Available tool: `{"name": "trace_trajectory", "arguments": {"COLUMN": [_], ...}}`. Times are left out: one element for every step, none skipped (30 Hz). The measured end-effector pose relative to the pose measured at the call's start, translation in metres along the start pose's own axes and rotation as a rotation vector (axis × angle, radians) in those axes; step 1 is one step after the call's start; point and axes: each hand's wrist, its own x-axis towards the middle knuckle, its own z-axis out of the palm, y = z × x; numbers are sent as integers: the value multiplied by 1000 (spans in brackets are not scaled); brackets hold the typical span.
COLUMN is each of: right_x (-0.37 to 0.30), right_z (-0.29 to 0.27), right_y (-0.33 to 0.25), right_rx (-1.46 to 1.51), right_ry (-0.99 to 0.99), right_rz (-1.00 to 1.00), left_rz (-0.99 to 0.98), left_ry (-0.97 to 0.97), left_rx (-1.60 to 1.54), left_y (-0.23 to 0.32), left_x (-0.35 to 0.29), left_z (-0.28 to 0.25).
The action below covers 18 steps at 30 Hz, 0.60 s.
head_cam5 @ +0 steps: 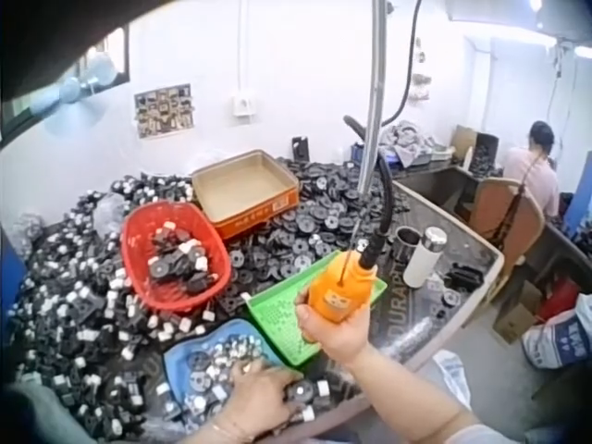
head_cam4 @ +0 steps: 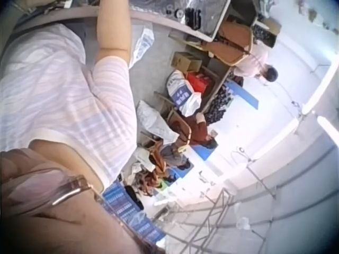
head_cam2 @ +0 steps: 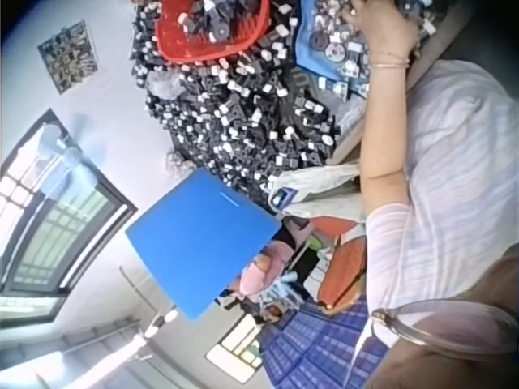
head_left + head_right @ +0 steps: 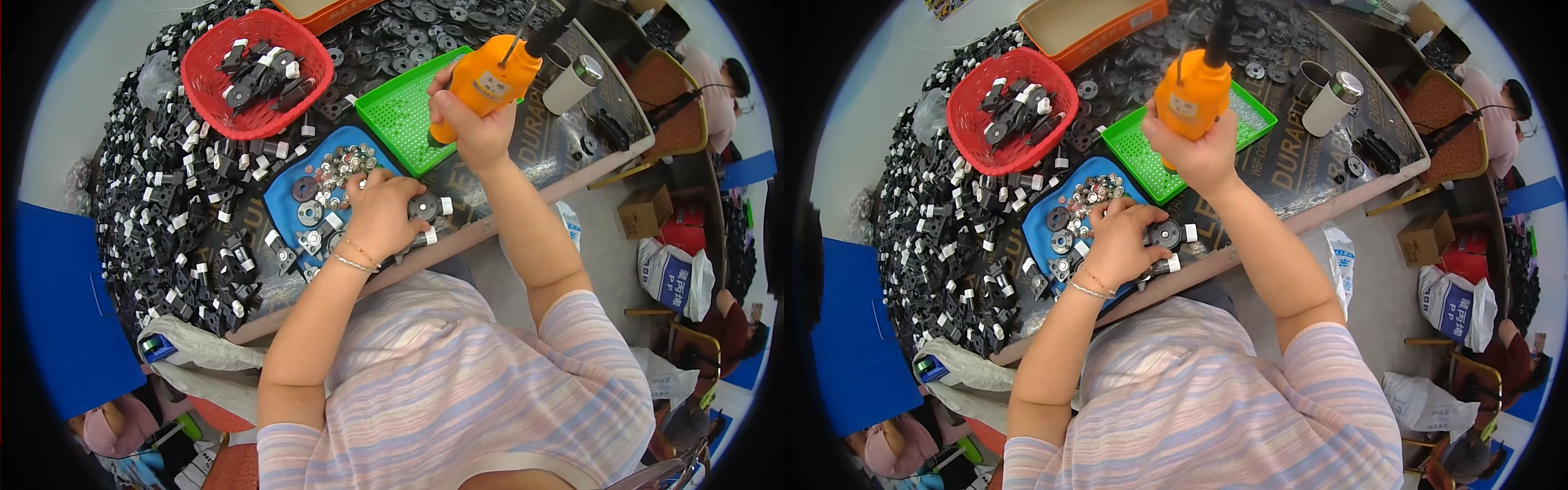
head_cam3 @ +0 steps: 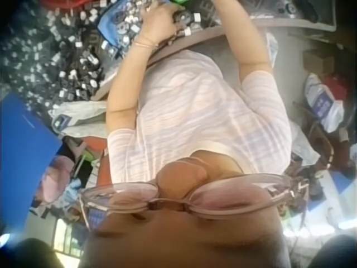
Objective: Assembling small mechanical components using an electric screwdriver at a factory workbench.
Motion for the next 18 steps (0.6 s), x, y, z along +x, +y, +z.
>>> {"name": "trace_trajectory", "arguments": {"right_x": [0,0,0,1,1,1,1,0,0,0,1,2,3,5,6,6,5,2], "right_z": [0,1,1,0,-1,-1,-1,-1,-1,0,2,3,1,-2,-3,-4,-4,-3], "right_y": [1,2,2,3,4,5,4,4,4,3,0,-3,-8,-15,-24,-32,-38,-43], "right_rx": [-1,7,14,14,-5,-24,-25,-40,-55,-56,-28,0,40,79,70,68,119,170], "right_ry": [0,6,11,11,-10,-31,-29,-40,-50,-50,-9,33,13,-6,-40,-41,-86,-130], "right_rz": [1,1,1,1,11,21,20,31,42,41,32,22,32,42,45,45,47,50], "left_rz": [-5,-5,-7,-11,-11,-10,-7,-5,-5,-7,-7,-5,-5,-5,-6,-8,-7,-8], "left_ry": [-7,-8,-11,-14,-14,-9,-6,-7,-11,-14,-13,-16,-18,-17,-16,-15,-15,-21], "left_rx": [-2,-3,-1,0,0,1,0,0,1,3,2,10,18,17,12,7,5,8], "left_y": [0,0,0,0,0,0,0,0,0,0,0,0,-1,0,0,0,-1,-2], "left_x": [0,0,1,1,0,0,0,1,1,1,1,2,2,1,1,1,0,0], "left_z": [0,0,0,0,0,0,0,0,0,0,0,0,0,-1,-1,-1,-1,-1]}}
